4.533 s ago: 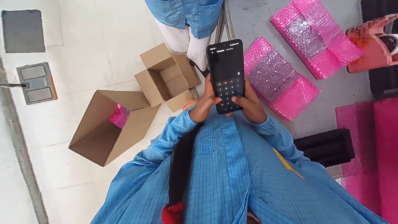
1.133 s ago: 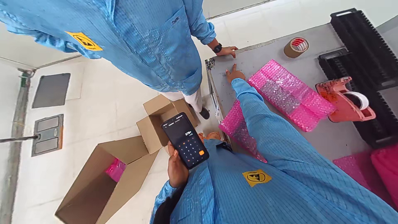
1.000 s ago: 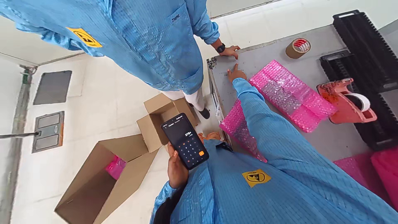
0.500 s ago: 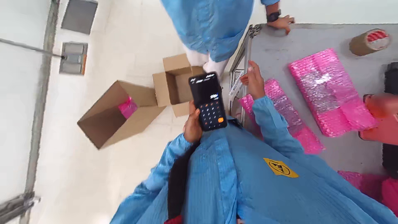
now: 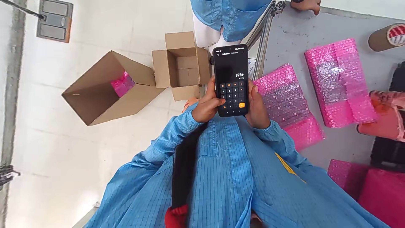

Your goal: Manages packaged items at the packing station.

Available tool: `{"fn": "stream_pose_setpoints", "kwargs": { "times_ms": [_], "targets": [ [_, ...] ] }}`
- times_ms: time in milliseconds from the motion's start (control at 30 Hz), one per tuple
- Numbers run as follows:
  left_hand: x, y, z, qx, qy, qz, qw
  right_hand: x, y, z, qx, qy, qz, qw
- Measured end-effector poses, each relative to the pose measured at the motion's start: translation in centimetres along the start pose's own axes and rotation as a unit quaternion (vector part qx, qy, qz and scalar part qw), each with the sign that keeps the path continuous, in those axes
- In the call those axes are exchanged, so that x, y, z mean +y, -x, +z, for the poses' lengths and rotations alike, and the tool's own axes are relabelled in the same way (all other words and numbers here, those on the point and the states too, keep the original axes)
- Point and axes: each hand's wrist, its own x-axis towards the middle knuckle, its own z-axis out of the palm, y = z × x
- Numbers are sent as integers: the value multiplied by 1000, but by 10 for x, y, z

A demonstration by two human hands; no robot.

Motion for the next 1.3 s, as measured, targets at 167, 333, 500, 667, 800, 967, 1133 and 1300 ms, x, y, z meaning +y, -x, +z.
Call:
{"fn": "stream_pose_setpoints", "kwargs": {
  "times_ms": [167, 333, 500, 667, 800, 967, 1133, 1300],
  "targets": [
    [0, 7, 0, -22, -17, -7, 1000, 3, 3, 3, -5, 8, -21, 1000],
    [-3, 12, -3, -40, 33, 16, 999, 3, 5, 4, -8, 21, -18, 1000],
    [-6, 17, -5, -63, 44, 36, 996, 6, 4, 10, 10, 39, -33, 999],
    [-8, 18, -4, -62, 29, 43, 997, 9, 2, 12, 22, 63, -55, 996],
    [-8, 18, -4, -62, 27, 46, 997, 12, 2, 8, 12, 45, -57, 997],
    [-4, 16, -1, -47, 49, 33, 997, 11, 3, -1, -42, 30, -67, 996],
    [-6, 15, 0, -57, 52, 39, 996, 9, 4, -1, -36, 56, -64, 996],
    [-6, 16, 0, -63, 23, 40, 997, 9, 5, 2, -12, 80, -81, 993]
  ]
}}
